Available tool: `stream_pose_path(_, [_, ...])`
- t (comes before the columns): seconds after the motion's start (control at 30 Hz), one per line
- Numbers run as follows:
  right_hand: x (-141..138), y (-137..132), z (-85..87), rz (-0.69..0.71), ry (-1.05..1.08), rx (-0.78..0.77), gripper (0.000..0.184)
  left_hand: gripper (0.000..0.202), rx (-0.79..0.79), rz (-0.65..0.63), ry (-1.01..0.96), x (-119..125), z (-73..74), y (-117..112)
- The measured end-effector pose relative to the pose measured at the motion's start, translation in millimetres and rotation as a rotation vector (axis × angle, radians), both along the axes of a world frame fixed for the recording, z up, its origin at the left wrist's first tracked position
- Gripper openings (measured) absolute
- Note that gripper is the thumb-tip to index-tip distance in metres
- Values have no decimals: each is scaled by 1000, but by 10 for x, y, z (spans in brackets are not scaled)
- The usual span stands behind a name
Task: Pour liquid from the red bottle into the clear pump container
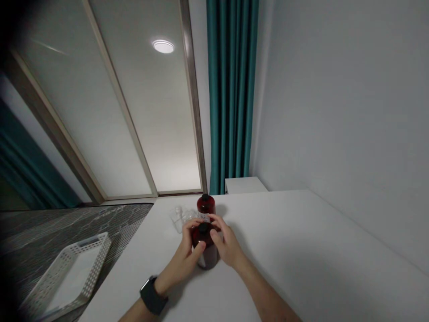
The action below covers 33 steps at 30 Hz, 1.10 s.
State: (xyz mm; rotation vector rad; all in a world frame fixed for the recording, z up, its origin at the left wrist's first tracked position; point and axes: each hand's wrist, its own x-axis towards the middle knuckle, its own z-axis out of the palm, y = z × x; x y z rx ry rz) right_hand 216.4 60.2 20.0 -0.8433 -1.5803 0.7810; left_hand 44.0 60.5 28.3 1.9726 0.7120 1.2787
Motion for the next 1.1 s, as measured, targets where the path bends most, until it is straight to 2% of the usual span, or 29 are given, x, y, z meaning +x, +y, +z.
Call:
stream_pose_path(0.07, [72,23,33,-120,41,35,40,47,54,-50,87,32,-52,-6])
stream_pose_path(0.13, [120,34,64,-248,106,82,33,54,115,-46,132,76,-95,-8])
stream_pose_path(0.23, [110,12,91,-320,175,92,27,58,140,-2,113,133,-140,-14])
stream_pose_path(0.47, [-61,-121,125,-178,189,70,33,69,-90,-32,87,130,-143,-15])
stream_pose_path(0.6, [-63,-148,158,-37,206,57,38,69,-107,-35,86,117,-154,-4])
stream_pose_path(0.67, [-53,-144,152,4,199,34,40,69,-66,-10,85,125,-181,-8])
stream_pose_path(0.8, [-34,-126,112,-117,261,93,36,68,160,133,53,130,-208,-19])
stream_pose_path(0.87, [-28,-131,105,-154,289,133,34,59,286,219,39,117,-180,-17])
stream_pose_path(0.93, [-30,-148,114,-133,286,137,35,44,351,280,41,100,-130,-14])
stream_pose_path(1.0, [-42,-169,130,-84,265,121,35,36,369,284,48,87,-80,-12])
stream_pose_path(1.1, [-64,-182,139,-42,240,98,36,39,370,257,47,86,-35,-15])
